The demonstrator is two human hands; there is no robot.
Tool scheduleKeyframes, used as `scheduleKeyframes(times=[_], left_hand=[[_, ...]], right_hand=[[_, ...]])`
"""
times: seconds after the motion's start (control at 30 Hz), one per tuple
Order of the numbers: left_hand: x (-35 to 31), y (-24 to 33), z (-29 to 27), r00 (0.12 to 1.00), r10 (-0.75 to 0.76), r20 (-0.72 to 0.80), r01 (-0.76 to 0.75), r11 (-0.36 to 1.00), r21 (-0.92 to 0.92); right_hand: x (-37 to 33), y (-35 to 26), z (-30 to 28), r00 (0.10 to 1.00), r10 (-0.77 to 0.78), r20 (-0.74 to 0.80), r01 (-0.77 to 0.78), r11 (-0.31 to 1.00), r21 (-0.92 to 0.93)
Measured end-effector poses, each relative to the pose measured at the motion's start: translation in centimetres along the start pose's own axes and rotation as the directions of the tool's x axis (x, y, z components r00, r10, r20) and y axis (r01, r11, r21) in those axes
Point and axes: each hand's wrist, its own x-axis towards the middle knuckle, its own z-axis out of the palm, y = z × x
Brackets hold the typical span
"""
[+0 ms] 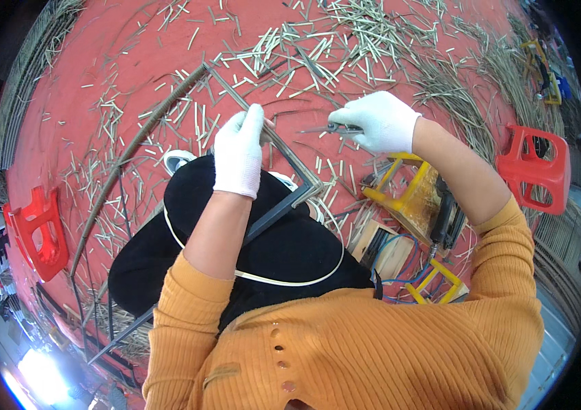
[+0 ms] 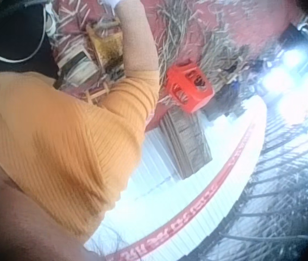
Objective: The person assembles a rectangular frame using thin bamboo strips and a metal frame. They use a pneumatic nail gun to fasten the bamboo to the frame, then add more bamboo strips across the frame, securing them with the nail gun.
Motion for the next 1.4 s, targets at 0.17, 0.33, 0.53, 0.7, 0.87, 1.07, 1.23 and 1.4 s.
scheduleKeyframes(times=[0.17,0.33,0.53,0.7,0.87,1.07,1.23,1.4], left_hand=[[-0.2,0.0,0.0,0.999,0.039,0.002,-0.039,0.999,-0.028],[-0.6,0.4,0.4,0.999,0.02,-0.03,-0.019,1.0,0.016],[0.1,0.6,0.7,0.974,-0.175,-0.14,0.125,0.943,-0.308],[0.1,0.3,1.2,0.974,-0.206,-0.099,0.174,0.949,-0.264],[0.2,0.8,1.3,0.966,-0.254,-0.056,0.233,0.942,-0.243],[-0.4,2.7,1.7,0.963,-0.268,-0.023,0.263,0.957,-0.119],[-0.1,2.1,1.5,0.959,-0.283,0.026,0.283,0.941,-0.184],[0.7,1.5,1.0,0.94,-0.329,0.088,0.34,0.894,-0.294]], right_hand=[[1.8,-0.6,0.1,0.99,-0.079,0.115,0.094,0.987,-0.129],[1.4,-0.7,2.8,0.995,0.007,0.096,-0.003,0.999,-0.045],[-0.9,3.1,16.2,0.78,0.623,0.059,-0.589,0.698,0.407],[0.6,6.9,27.8,0.468,0.843,0.264,-0.884,0.443,0.152],[9.7,11.8,28.4,0.643,0.764,-0.046,-0.756,0.643,0.118],[19.5,16.6,26.0,0.578,0.8,0.163,-0.813,0.581,0.033],[19.5,16.4,25.1,0.514,0.837,0.189,-0.838,0.443,0.318],[13.6,8.7,20.2,0.634,0.525,-0.568,-0.207,0.823,0.529]])
